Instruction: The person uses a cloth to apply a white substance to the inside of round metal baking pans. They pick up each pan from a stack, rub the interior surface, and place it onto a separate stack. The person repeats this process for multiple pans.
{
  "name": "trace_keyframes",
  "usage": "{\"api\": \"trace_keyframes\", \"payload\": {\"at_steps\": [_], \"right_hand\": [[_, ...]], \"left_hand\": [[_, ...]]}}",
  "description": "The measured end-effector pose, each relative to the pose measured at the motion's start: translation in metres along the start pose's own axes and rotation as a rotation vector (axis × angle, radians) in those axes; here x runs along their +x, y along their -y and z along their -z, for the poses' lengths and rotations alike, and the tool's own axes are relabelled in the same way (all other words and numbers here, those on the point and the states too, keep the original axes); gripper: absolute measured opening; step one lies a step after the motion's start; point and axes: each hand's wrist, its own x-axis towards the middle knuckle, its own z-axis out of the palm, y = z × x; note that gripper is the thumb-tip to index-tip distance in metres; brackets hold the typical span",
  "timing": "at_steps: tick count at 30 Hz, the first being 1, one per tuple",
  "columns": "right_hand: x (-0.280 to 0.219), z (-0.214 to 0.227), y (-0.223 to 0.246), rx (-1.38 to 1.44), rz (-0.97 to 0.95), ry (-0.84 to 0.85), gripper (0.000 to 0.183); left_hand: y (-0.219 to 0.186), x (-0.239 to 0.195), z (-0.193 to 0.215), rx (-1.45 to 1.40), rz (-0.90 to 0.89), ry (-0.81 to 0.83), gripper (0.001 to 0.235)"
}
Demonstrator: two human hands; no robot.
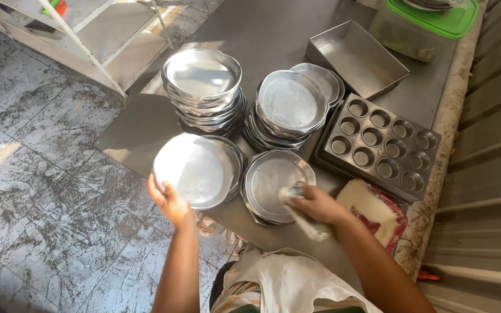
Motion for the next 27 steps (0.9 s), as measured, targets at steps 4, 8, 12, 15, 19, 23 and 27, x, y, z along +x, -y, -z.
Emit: {"api": "trace_keyframes", "payload": {"at_steps": [4, 8, 12, 15, 19, 23, 27], "right_hand": [[-0.034, 0.038, -0.077, 0.279, -0.175, -0.198, 0.034], [-0.062, 0.063, -0.151, 0.431, -0.211, -0.343, 0.036], [-0.080, 0.080, -0.216, 0.731, -0.423, -0.571, 0.038], [-0.083, 0.084, -0.254, 0.879, -0.410, -0.682, 0.040], [-0.058, 0.087, -0.282, 0.666, -0.370, -0.875, 0.052], [-0.033, 0.087, -0.293, 0.476, -0.440, -0.949, 0.060], [0.012, 0.069, -0.270, 0.265, -0.324, -0.927, 0.063]], "left_hand": [[0.039, 0.019, 0.018, -0.065, -0.033, -0.042, 0.043], [0.073, 0.025, 0.010, 0.117, 0.107, -0.093, 0.045], [0.081, 0.029, -0.006, 0.439, 0.116, -0.066, 0.044], [0.069, 0.027, -0.009, 0.690, 0.068, 0.014, 0.048], [0.044, -0.005, -0.011, 0.782, -0.488, 0.070, 0.048], [0.035, -0.074, -0.035, 0.808, -0.292, 0.527, 0.027], [0.031, -0.122, -0.055, 0.983, -0.274, 0.720, 0.063]]}}
